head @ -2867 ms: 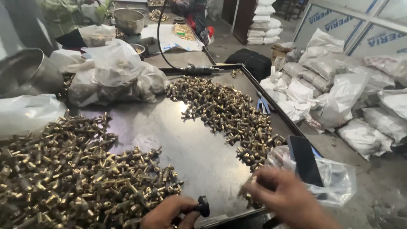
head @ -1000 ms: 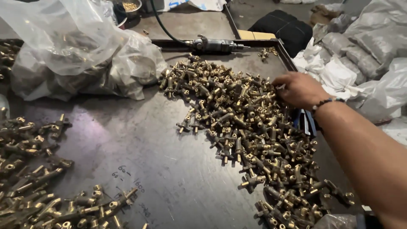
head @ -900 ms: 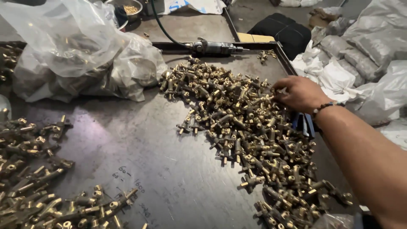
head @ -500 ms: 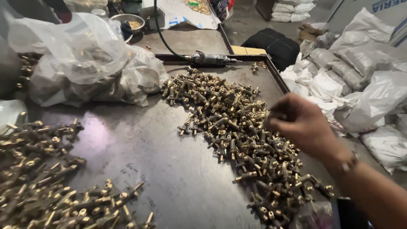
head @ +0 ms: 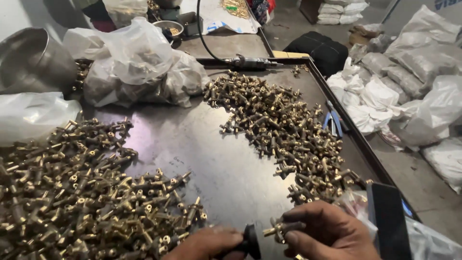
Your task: Assembling small brass gas valve components by hand on a workshop table.
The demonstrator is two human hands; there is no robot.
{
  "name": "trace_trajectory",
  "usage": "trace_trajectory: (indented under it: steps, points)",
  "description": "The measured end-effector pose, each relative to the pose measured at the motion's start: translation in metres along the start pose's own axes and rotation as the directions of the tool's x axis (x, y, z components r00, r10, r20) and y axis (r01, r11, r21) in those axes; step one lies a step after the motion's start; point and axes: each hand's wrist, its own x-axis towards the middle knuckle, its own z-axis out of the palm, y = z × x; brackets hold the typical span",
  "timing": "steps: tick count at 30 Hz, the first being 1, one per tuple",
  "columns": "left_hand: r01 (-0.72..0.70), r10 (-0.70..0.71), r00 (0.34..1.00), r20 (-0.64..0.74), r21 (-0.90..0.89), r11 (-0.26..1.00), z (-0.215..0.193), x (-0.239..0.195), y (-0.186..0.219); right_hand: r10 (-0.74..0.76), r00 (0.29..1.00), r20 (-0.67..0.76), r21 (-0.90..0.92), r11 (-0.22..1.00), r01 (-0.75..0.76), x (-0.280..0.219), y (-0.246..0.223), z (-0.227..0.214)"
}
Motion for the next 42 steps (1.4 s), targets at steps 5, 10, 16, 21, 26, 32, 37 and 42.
trace_trajectory:
  steps: [5,10,16,21,26,32,37,42]
  points:
    - [-0.185,0.201,0.978,-0.048,0.237,0.954,0.006,0.024,0.093,0.062,0.996,-0.067,0.173,0.984,-0.050,-0.018,0.014,0.007]
    - [-0.259,0.565,0.669,-0.483,0.561,0.786,0.034,0.006,0.137,0.043,0.996,-0.084,0.208,0.978,-0.025,-0.025,0.004,0.021]
    - [-0.420,0.627,0.717,-0.305,0.529,0.737,0.020,0.001,0.159,-0.008,0.998,-0.057,0.137,0.990,0.015,-0.036,-0.003,0.033]
    - [-0.440,0.560,0.815,-0.146,0.473,0.763,0.008,-0.006,0.157,0.039,0.998,0.046,0.215,0.975,-0.048,-0.039,-0.007,0.034]
    - [-0.381,0.421,0.883,-0.208,0.206,0.901,0.007,-0.009,0.141,0.004,1.000,-0.024,-0.103,0.995,-0.007,-0.043,0.009,0.023]
    - [-0.384,0.406,0.910,-0.089,0.190,0.903,0.004,-0.006,0.157,0.038,0.999,0.017,0.108,0.993,-0.040,-0.041,-0.013,0.031]
    - [-0.339,0.374,0.921,-0.107,0.253,0.906,0.001,-0.003,0.164,0.125,0.988,0.089,0.113,0.984,-0.135,-0.038,-0.013,0.028]
    - [-0.554,0.657,0.752,0.055,0.595,0.583,0.009,0.001,0.184,0.252,0.956,0.151,0.178,0.944,-0.277,-0.037,-0.013,0.032]
